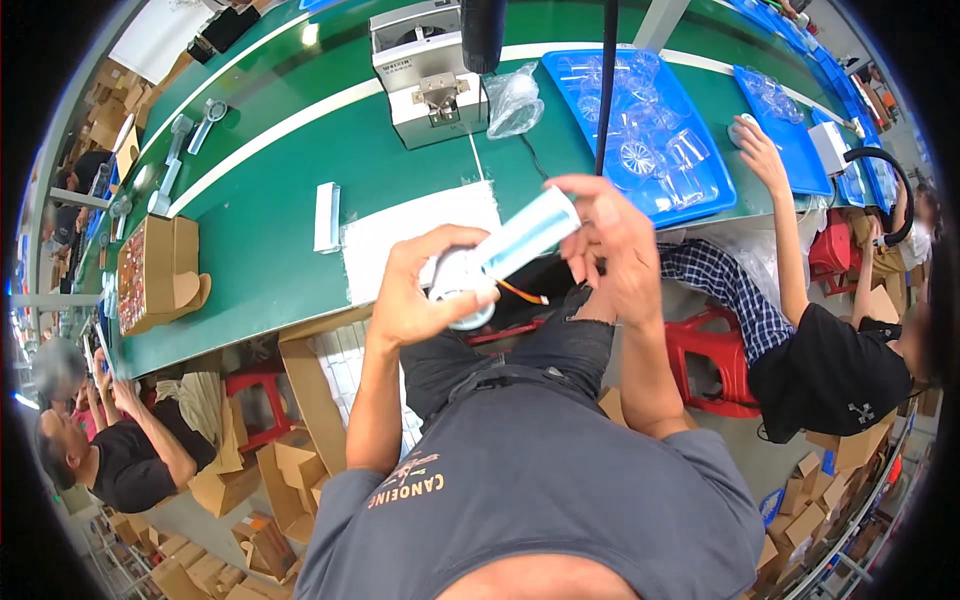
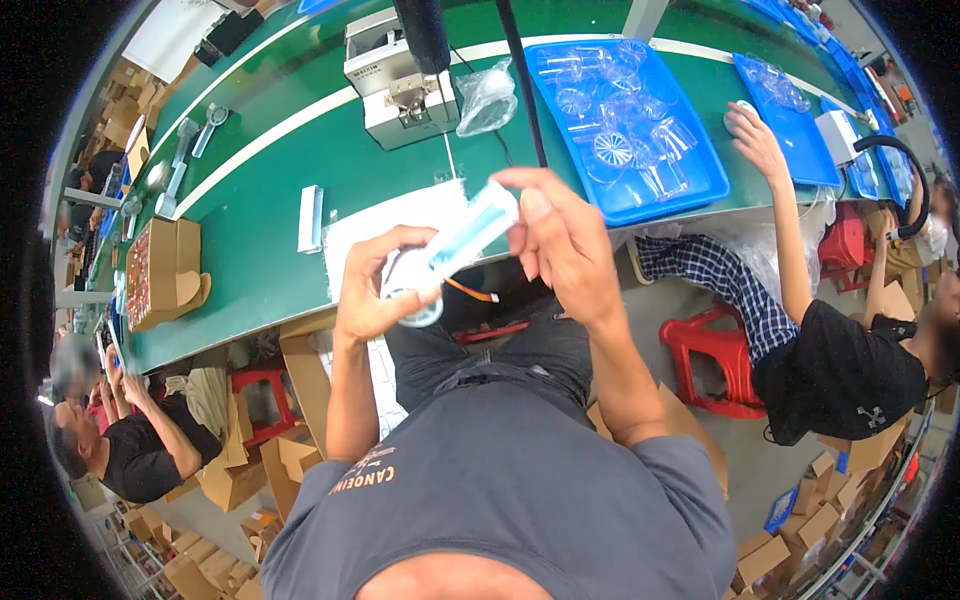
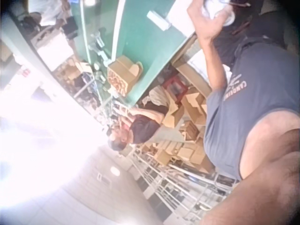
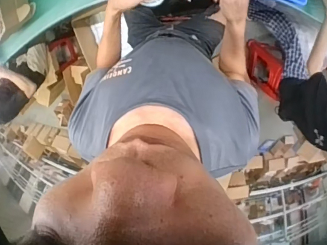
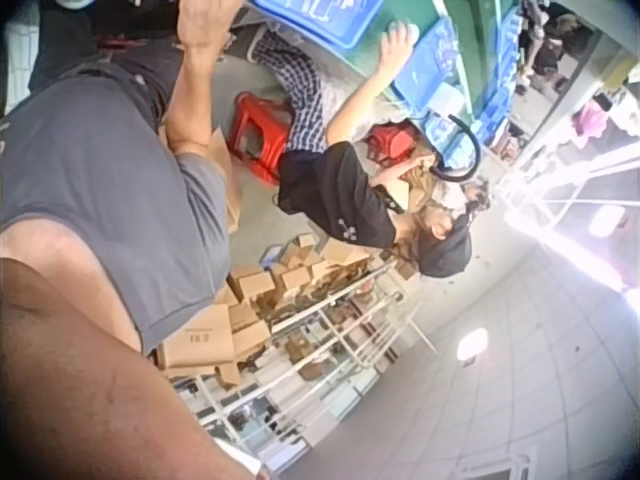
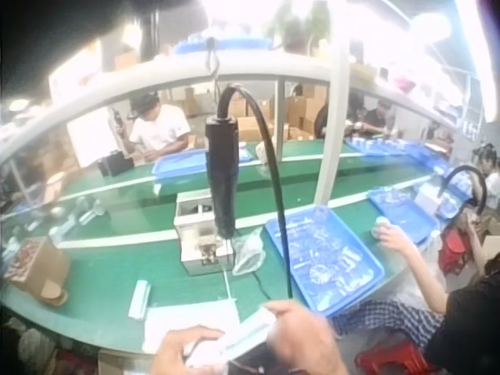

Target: Packaging electronic power adapters into small boxes on a factory assembly line.

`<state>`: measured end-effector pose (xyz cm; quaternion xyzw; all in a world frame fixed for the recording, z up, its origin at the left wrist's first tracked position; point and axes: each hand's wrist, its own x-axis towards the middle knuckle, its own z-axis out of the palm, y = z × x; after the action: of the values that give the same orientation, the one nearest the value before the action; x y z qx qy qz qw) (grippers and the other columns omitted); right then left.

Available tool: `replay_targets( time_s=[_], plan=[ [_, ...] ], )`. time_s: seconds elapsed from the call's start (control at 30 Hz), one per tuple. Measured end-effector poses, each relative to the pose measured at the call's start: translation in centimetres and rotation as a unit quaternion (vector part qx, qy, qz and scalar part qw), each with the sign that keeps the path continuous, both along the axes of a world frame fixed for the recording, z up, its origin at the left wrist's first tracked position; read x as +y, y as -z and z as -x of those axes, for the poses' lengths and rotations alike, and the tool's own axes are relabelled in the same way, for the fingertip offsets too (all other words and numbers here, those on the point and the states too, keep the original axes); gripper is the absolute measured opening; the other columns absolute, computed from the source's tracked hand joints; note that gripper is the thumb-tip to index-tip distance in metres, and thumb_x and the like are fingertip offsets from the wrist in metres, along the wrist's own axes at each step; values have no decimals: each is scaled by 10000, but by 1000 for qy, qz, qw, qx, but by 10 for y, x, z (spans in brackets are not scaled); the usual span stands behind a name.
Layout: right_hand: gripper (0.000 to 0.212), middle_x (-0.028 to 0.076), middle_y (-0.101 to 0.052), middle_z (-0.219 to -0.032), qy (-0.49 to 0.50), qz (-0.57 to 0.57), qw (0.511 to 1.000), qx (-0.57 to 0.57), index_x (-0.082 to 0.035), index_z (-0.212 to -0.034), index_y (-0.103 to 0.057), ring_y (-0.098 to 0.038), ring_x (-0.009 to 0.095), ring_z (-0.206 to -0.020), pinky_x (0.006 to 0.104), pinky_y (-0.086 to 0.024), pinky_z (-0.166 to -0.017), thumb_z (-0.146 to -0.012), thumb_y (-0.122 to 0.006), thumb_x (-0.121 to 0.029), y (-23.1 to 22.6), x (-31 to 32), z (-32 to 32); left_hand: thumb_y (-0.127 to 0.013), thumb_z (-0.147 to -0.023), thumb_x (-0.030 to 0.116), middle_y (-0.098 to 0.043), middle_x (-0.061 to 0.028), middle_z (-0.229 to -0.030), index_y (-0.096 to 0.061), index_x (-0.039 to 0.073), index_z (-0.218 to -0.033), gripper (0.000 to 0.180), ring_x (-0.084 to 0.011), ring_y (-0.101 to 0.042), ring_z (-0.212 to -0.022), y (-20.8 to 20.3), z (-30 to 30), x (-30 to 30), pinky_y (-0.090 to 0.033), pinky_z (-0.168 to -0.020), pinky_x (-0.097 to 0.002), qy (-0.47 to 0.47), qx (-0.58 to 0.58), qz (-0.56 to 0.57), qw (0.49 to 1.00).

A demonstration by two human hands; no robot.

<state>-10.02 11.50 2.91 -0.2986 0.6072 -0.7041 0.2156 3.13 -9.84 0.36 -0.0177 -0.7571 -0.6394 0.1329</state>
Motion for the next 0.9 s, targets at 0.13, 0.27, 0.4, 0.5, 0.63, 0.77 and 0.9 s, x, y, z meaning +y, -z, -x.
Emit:
replay_targets(
  time_s=[0.13, 0.27, 0.4, 0.5, 0.63, 0.77, 0.9],
  plan=[
    [226, 41, -668, -889, 12, -61, 986, 152, 28, -1060, -686, -605, 75, -737, 219, -466, -623, -950, -682, -170, -26, 9, 3, -842, -711, 188, -722, -127, -1001, -696, -2, -1118, 472, -209, -692, -919, -13, 7, 13, -526, -834, -315, 92, 17, 6, 996],
    [239, 28, -660, -802, -70, -136, 980, 127, 7, -990, -710, -562, 64, -624, 207, -395, -528, -939, -680, -224, -54, 50, 51, -844, -732, 167, -706, -144, -1074, -697, 3, -1121, 447, -283, -679, -976, -19, 12, 16, -524, -887, -372, -26, 92, 69, 993],
    [341, 9, -621, -679, -94, -267, 939, 195, -27, -786, -710, -564, 72, -569, 221, -402, -474, -905, -680, -345, -80, 49, 159, -775, -773, 19, -707, -145, -962, -705, -3, -957, 198, -279, -672, -889, 27, -11, -27, -522, -802, -360, -308, 85, 183, 930],
    [377, -20, -582, -611, -9, -340, 914, 222, -60, -728, -691, -556, 80, -544, 231, -410, -479, -904, -671, -394, -100, 12, 257, -756, -784, 1, -684, -125, -832, -682, 5, -855, 103, -266, -650, -761, 59, -28, -37, -487, -670, -353, -371, 13, 169, 913],
    [406, 63, -674, -837, 148, -201, 936, 250, -38, -1072, -675, -608, 129, -614, 285, -525, -625, -947, -631, -422, -72, -69, 386, -761, -766, 14, -647, -80, -735, -656, 33, -766, 106, -268, -605, -637, 79, -23, -39, -466, -600, -356, -372, 52, 272, 886],
    [343, 95, -720, -954, -47, -256, 965, -46, -95, -1172, -610, -664, 167, -791, 267, -522, -712, -974, -631, -374, 5, -231, 476, -763, -738, 19, -624, -67, -702, -654, 58, -750, 117, -260, -586, -584, 84, -27, -42, -439, -530, -353, -442, 13, 318, 838],
    [291, 165, -715, -973, -5, -236, 971, -35, -34, -1181, -588, -682, 213, -859, 342, -567, -686, -1002, -587, -262, 55, -288, 551, -748, -760, 9, -600, -73, -646, -631, 48, -731, 127, -247, -568, -542, 86, -19, -43, -425, -512, -344, -442, 38, 291, 847]
  ],
)
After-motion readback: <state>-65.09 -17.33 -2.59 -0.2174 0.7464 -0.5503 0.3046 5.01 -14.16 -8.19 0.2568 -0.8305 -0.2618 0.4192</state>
